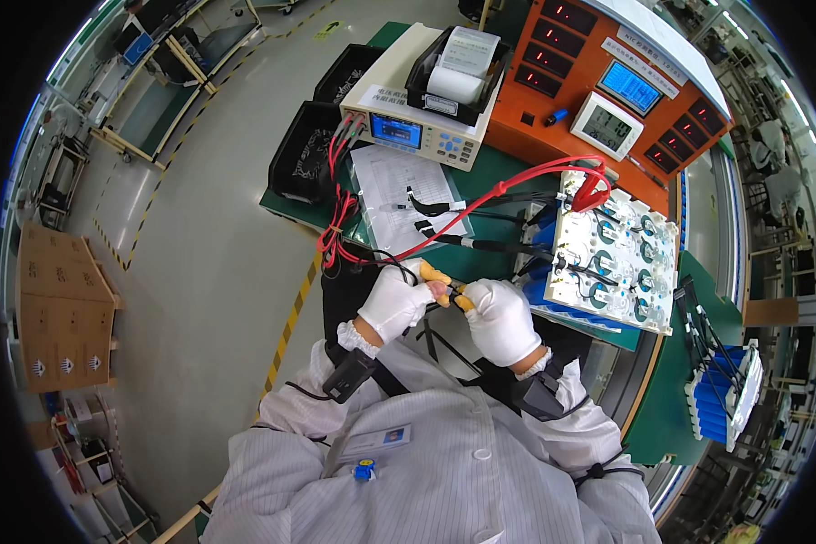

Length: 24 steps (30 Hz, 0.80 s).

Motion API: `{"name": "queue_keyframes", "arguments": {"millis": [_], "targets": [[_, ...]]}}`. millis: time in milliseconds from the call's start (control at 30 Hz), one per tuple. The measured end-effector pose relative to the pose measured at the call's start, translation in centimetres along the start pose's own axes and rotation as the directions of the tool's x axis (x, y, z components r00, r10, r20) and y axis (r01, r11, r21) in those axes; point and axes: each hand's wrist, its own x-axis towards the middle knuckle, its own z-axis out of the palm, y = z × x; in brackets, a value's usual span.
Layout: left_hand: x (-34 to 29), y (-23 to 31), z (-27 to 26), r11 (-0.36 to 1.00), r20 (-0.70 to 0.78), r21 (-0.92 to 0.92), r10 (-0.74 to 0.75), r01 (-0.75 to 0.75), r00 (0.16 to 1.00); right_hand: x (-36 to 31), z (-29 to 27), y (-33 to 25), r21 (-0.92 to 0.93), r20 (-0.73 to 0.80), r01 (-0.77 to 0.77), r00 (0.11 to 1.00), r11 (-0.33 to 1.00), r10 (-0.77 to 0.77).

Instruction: Assembling and testing battery packs at a factory workstation, including wiring and documentation.

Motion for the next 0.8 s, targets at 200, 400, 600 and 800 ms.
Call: {"name": "queue_keyframes", "arguments": {"millis": [200, 400, 600, 800], "targets": [[-0.1, 0.2, 0.3, 0.999, 0.053, 0.041, -0.037, 0.034, 0.998, 0.4, 0.0, -0.2, 0.009, -0.028, 0.066, 0.997, 0.998, -0.066], [0.7, 0.3, 0.2, 0.99, 0.104, 0.124, 0.049, -0.061, 0.993, -0.2, 0.3, -0.1, 0.144, -0.02, -0.035, 0.999, 0.989, 0.038], [-0.2, -0.2, -0.6, 0.943, 0.246, -0.333, 0.062, 0.025, 0.967, 0.1, -1.3, -0.5, 0.277, -0.058, -0.015, 0.998, 0.961, 0.032], [-0.4, -1.5, -0.4, 0.881, 0.316, -0.458, 0.041, 0.114, 0.948, 0.1, -0.9, -0.2, 0.241, -0.064, -0.023, 0.997, 0.97, 0.04]]}}
